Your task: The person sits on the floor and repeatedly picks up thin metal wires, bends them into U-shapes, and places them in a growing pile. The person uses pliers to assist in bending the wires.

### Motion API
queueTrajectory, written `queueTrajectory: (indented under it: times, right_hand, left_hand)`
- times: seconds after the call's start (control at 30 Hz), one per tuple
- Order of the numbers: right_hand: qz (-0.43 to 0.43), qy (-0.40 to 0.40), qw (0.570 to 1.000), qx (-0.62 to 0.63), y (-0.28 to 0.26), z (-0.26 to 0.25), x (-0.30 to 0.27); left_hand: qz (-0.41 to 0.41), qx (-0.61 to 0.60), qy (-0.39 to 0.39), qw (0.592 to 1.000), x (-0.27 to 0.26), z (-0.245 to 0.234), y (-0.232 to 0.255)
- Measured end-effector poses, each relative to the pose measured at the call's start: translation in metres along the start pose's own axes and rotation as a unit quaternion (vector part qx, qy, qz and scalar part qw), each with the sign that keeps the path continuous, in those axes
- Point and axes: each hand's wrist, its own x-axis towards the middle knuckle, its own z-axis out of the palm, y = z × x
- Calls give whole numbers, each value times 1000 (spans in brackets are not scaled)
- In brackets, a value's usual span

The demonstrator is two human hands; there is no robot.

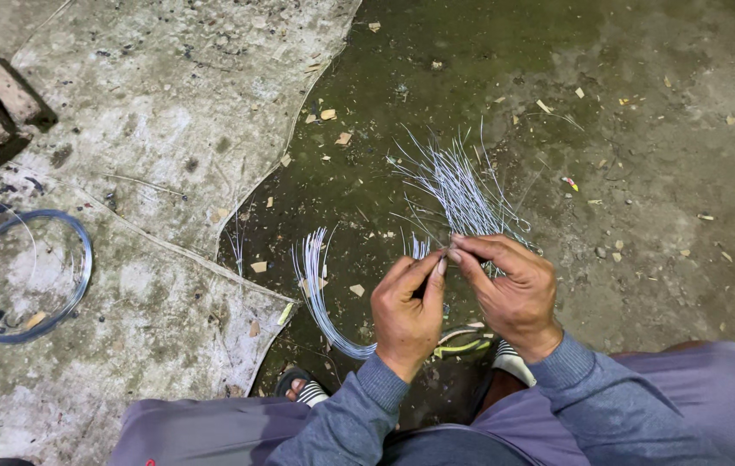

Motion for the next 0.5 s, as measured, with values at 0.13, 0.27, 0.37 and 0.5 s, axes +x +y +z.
queueTrajectory:
  times: [0.13,0.27,0.37,0.5]
  right_hand:
    - [-17,1,1000,-10,2,1,-2]
    - [-27,-11,999,-17,4,0,-4]
    - [52,-43,998,-12,6,1,-6]
    - [9,-115,993,23,5,14,-19]
  left_hand:
    - [0,-4,-11,1000,-2,1,-3]
    - [-17,-9,-19,1000,-7,3,-9]
    - [18,-84,0,996,-6,3,-22]
    - [-181,-268,93,942,4,-4,-43]
